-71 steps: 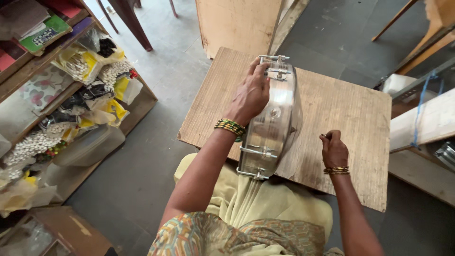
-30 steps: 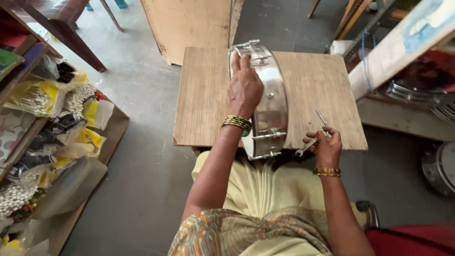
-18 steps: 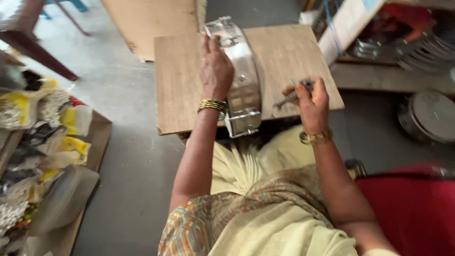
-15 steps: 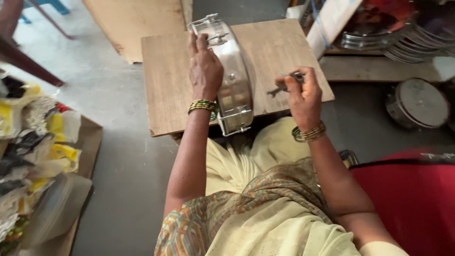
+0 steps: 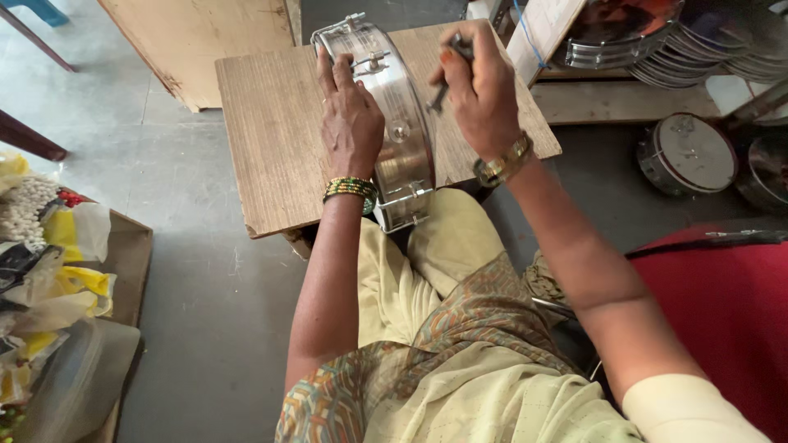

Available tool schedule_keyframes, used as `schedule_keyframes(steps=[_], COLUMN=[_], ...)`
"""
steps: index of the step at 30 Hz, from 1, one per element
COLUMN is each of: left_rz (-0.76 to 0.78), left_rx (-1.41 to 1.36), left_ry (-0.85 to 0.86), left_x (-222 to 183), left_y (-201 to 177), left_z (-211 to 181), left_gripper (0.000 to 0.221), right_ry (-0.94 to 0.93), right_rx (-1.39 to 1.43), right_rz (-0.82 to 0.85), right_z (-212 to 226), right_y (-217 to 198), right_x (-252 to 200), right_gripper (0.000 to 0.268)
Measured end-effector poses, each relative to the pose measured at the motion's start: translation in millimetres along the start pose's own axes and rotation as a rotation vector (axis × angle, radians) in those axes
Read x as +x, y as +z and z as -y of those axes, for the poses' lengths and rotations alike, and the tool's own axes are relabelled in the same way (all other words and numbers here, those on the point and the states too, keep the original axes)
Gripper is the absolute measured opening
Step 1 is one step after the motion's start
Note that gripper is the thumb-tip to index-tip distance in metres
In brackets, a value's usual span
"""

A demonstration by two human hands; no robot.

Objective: The person assembles a metal snare drum on a wooden table, using a wrench and T-key to tighten the tension rods and secure the strainer hardware.

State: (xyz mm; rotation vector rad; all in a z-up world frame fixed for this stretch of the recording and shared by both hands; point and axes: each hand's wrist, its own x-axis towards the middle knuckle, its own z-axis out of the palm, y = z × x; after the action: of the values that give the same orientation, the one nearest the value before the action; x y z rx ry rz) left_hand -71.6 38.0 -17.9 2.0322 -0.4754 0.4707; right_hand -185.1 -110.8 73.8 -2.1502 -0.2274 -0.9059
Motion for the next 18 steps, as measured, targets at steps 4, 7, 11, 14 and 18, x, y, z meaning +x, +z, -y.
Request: schedule_keyframes(steps=[4, 7, 11, 14, 18], left_rz=[-0.051, 0.048, 0.026, -0.018, 0.064], left_rx=[0.015, -0.015, -0.002, -0.020, -0.058], left_ry=[0.042, -0.042, -0.020, 0.019, -0.076], left_x=[-5, -6, -11, -9, -8], left_y=[-4, -13, -19, -20, -29], left_z=[-6, -11, -15, -17, -23], left_gripper=[0.043, 0.043, 0.042, 0.042, 0.042], right_ry=[-0.080, -0.073, -0.015, -0.054, 0.017], right_rx=[-0.014, -0.012, -0.069, -0.154, -0.209], right_rz=[0.016, 0.014, 0.022, 0.016, 0.042], right_z=[-13, -28, -59, -73, -73], right_y=[19, 32, 47, 57, 69], right_x=[39, 61, 86, 96, 106], right_gripper=[0.020, 0.026, 0.013, 0.016, 0.027])
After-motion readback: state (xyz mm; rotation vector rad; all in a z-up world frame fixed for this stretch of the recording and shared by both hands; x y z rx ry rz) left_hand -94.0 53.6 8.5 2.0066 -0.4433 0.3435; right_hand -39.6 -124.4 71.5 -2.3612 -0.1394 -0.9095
